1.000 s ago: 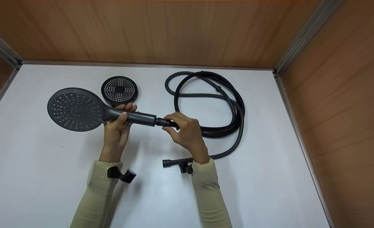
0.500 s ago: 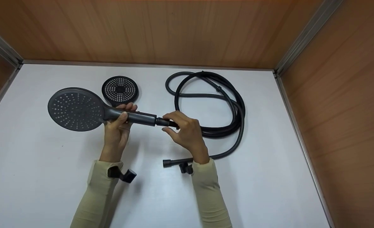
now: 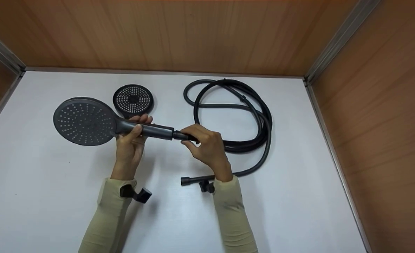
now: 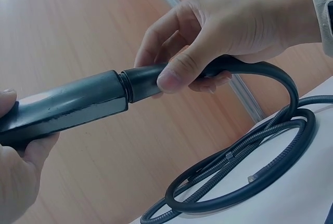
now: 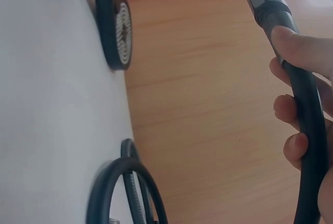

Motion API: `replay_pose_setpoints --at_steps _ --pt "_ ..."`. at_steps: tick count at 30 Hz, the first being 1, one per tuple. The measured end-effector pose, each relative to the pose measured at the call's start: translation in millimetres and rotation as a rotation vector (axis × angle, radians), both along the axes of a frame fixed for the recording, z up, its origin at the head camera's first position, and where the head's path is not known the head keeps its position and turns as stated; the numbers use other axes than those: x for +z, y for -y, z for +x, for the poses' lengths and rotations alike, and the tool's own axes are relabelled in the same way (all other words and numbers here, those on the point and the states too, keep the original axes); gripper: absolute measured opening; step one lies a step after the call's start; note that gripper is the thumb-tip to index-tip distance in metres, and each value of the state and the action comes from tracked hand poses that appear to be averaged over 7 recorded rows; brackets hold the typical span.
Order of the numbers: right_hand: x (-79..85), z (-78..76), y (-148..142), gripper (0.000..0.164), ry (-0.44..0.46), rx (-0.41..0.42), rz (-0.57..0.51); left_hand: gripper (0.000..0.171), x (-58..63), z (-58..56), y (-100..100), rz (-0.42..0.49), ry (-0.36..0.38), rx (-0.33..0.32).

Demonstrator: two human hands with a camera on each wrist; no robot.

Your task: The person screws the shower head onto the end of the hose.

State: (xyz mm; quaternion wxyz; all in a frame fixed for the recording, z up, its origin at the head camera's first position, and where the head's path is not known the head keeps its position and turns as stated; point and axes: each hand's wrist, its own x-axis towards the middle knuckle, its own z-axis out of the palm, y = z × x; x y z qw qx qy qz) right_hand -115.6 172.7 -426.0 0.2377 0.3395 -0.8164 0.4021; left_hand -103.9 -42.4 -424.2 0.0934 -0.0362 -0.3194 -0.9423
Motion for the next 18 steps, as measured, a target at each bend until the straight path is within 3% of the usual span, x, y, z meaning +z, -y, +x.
replay_pose_setpoints --at_steps 9,18 --pt "2.4 1.3 -0.5 0.024 0.025 0.0 0.019 0.033 0.9 0.3 0.1 -0.004 0.003 -0.003" --pt "0.1 0.2 -0.2 0.029 -0.012 -0.031 0.042 0.032 1.7 0.5 -0.3 0.0 -0.006 -0.003"
